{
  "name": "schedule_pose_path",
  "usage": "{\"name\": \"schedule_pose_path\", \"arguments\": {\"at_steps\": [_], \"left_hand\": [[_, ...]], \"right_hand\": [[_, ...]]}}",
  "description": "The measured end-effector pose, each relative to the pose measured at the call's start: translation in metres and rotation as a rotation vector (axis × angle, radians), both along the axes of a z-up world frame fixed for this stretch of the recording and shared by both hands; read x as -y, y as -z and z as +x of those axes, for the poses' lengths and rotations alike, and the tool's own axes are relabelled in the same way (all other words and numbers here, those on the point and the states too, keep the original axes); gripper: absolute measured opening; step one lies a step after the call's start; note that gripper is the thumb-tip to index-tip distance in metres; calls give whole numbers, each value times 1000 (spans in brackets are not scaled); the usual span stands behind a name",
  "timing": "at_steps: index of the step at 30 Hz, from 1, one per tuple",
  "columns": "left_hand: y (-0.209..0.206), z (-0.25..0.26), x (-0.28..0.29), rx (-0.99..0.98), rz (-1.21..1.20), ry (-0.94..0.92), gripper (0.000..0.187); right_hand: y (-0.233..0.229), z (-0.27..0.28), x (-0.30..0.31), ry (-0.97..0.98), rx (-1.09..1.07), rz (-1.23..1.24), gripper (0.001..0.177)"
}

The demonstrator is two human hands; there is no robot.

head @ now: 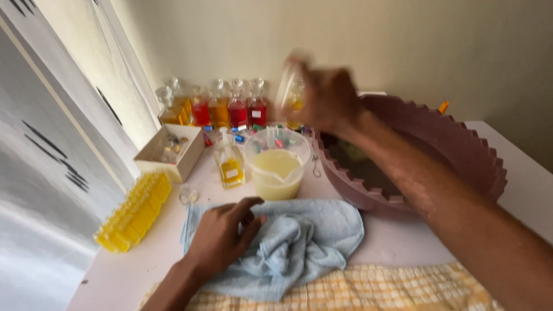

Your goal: A person cleans a small perfume bottle by extracting its contents with a syringe and then washing it in a basin of water using a sponge.

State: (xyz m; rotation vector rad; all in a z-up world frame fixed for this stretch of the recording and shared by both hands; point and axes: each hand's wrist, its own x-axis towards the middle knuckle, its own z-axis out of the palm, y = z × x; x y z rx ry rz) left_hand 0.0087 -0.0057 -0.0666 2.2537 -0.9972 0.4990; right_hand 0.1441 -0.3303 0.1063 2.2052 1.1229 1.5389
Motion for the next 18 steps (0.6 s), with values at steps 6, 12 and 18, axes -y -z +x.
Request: {"name": "schedule_pose_path", "arguments": {"at_steps": [6, 12, 18], "left_hand": [[8, 0, 0, -87, -8, -8, 35], [2, 2, 2, -118, 14, -54, 31], [2, 0, 1, -73, 1, -25, 30]], "right_hand": [[9, 27, 19, 111, -293, 788, 20], [-44, 6, 26, -32, -68, 813, 96], [-16, -23, 12, -57, -279, -121, 89]]}}
